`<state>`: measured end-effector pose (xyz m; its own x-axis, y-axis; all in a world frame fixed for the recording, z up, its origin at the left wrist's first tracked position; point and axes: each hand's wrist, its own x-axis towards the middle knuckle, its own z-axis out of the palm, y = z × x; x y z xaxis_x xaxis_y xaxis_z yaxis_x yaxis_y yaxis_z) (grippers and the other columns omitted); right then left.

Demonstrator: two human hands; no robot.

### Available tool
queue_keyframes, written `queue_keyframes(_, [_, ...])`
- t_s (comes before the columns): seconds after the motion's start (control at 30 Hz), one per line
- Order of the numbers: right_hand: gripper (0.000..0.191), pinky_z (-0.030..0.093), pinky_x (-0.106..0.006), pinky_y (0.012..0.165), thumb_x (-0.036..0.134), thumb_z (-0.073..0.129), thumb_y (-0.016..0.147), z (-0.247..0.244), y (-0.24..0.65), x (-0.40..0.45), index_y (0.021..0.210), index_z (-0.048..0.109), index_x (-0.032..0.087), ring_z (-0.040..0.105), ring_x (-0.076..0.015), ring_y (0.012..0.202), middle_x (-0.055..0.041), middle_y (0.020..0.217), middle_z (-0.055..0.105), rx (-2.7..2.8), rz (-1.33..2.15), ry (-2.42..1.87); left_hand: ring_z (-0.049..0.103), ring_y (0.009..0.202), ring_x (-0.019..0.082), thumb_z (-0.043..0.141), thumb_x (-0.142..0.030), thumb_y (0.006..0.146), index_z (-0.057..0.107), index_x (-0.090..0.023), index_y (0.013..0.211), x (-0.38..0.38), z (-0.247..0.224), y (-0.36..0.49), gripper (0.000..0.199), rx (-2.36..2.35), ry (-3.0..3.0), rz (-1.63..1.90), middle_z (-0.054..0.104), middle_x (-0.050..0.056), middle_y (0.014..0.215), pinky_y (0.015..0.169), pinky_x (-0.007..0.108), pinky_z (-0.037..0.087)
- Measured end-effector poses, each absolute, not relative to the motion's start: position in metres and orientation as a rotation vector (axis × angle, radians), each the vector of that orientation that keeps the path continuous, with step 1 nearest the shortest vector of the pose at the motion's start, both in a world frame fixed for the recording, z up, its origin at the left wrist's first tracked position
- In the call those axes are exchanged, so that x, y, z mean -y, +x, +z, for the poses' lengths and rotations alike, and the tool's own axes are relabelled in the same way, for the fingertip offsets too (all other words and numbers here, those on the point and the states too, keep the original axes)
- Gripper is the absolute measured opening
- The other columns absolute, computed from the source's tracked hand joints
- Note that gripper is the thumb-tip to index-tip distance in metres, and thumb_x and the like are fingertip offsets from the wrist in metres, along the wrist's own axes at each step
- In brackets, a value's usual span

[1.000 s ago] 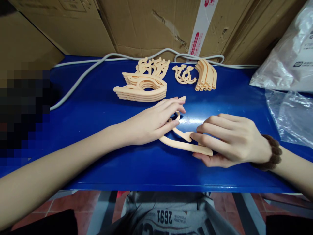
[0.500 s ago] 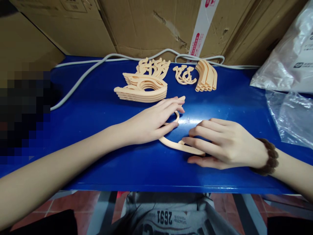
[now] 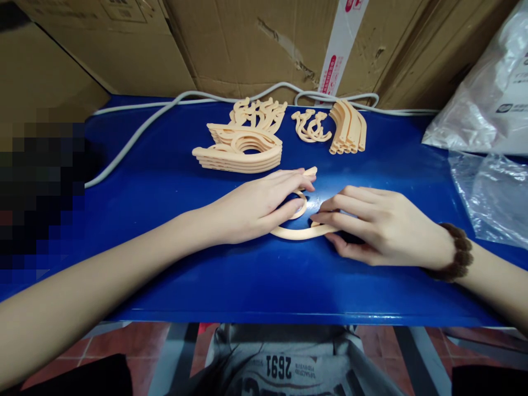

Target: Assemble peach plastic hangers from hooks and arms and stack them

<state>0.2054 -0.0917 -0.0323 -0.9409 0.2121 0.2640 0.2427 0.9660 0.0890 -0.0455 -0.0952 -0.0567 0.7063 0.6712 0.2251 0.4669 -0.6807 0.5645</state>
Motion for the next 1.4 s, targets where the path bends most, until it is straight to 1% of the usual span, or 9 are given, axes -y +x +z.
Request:
queue_keyframes(0.17, [0.020, 0.052, -0.036, 0.078, 0.019, 0.053, 0.092, -0.031, 0.209, 0.085, 0.107, 0.066, 0.014, 0.060, -0.0220, 0.090, -0.0109, 0.106, 0.069, 2.873, -0.155, -0.385, 0.048, 0.138, 0.020, 0.037, -0.012, 0.097, 0.050, -0.017, 0.136, 0.091, -0.061, -0.048, 0.041, -0.831, 2.419, 0.652, 0.055, 0.010, 0.144, 0.117, 0.041, 0.038])
queue_keyframes(0.33, [0.021, 0.051, -0.038, 0.077, 0.020, 0.052, 0.093, -0.031, 0.210, 0.084, 0.107, 0.067, 0.015, 0.059, -0.0230, 0.091, -0.0116, 0.108, 0.069, 2.873, -0.184, -0.424, 0.052, 0.135, 0.019, 0.047, -0.020, 0.100, 0.063, -0.019, 0.118, 0.086, -0.065, -0.049, 0.024, -0.749, 2.467, 0.716, 0.059, 0.009, 0.141, 0.113, 0.036, 0.042])
queue_keyframes(0.5, [0.018, 0.047, -0.037, 0.076, 0.020, 0.053, 0.092, -0.029, 0.211, 0.080, 0.104, 0.066, 0.016, 0.058, -0.0224, 0.087, -0.0109, 0.110, 0.068, 2.879, -0.188, -0.460, 0.061, 0.121, 0.018, 0.044, -0.023, 0.102, 0.062, -0.020, 0.121, 0.084, -0.064, -0.050, 0.026, -0.777, 2.472, 0.716, 0.065, 0.008, 0.130, 0.105, 0.033, 0.047])
queue_keyframes(0.73, [0.020, 0.041, -0.035, 0.068, 0.025, 0.050, 0.096, -0.029, 0.217, 0.072, 0.107, 0.064, 0.015, 0.057, -0.0211, 0.076, -0.0085, 0.090, 0.067, 2.817, -0.319, -0.647, 0.036, 0.145, 0.023, 0.044, -0.011, 0.094, 0.047, -0.017, 0.139, 0.090, -0.059, -0.049, 0.046, -0.792, 2.607, 0.659, 0.045, 0.013, 0.153, 0.121, 0.048, 0.031])
queue_keyframes(0.97, [0.020, 0.042, -0.034, 0.074, 0.023, 0.045, 0.100, -0.026, 0.218, 0.071, 0.106, 0.063, 0.018, 0.061, -0.0183, 0.077, -0.0065, 0.091, 0.070, 2.772, -0.007, -0.701, 0.027, 0.150, 0.025, 0.059, -0.019, 0.084, 0.037, -0.011, 0.148, 0.098, -0.053, -0.046, 0.068, -0.815, 2.553, 0.577, 0.036, 0.016, 0.158, 0.125, 0.045, 0.024])
queue_keyframes(1.03, [0.021, 0.044, -0.036, 0.078, 0.033, 0.051, 0.098, -0.026, 0.217, 0.071, 0.108, 0.063, 0.018, 0.063, -0.0200, 0.083, -0.0077, 0.096, 0.071, 2.771, 0.121, -0.691, 0.028, 0.150, 0.026, 0.061, -0.025, 0.086, 0.036, -0.010, 0.149, 0.098, -0.053, -0.046, 0.070, -0.831, 2.545, 0.576, 0.036, 0.016, 0.158, 0.125, 0.045, 0.024])
queue_keyframes(1.17, [0.046, 0.045, -0.043, 0.092, 0.052, 0.063, 0.089, -0.031, 0.216, 0.069, 0.120, 0.061, 0.018, 0.061, -0.0275, 0.111, -0.0125, 0.122, 0.066, 2.837, 0.305, -0.573, 0.031, 0.148, 0.028, 0.066, -0.035, 0.086, 0.031, -0.013, 0.152, 0.099, -0.054, -0.047, 0.078, -0.864, 2.514, 0.539, 0.036, 0.016, 0.158, 0.123, 0.045, 0.028])
queue_keyframes(1.27, [0.046, 0.042, -0.047, 0.102, 0.046, 0.062, 0.092, -0.034, 0.215, 0.067, 0.128, 0.058, 0.019, 0.054, -0.0285, 0.126, -0.0134, 0.134, 0.061, 2.845, 0.428, -0.541, 0.035, 0.146, 0.029, 0.069, -0.047, 0.086, 0.027, -0.017, 0.154, 0.100, -0.057, -0.047, 0.086, -0.847, 2.521, 0.536, 0.036, 0.016, 0.158, 0.119, 0.044, 0.034])
queue_keyframes(1.4, [0.030, 0.047, -0.041, 0.097, 0.034, 0.055, 0.097, -0.033, 0.215, 0.066, 0.123, 0.060, 0.021, 0.060, -0.0238, 0.117, -0.0106, 0.127, 0.065, 2.695, 0.535, -0.627, 0.048, 0.135, 0.030, 0.067, -0.054, 0.087, 0.028, -0.014, 0.153, 0.100, -0.055, -0.048, 0.086, -0.878, 2.621, 0.513, 0.045, 0.017, 0.152, 0.111, 0.042, 0.041])
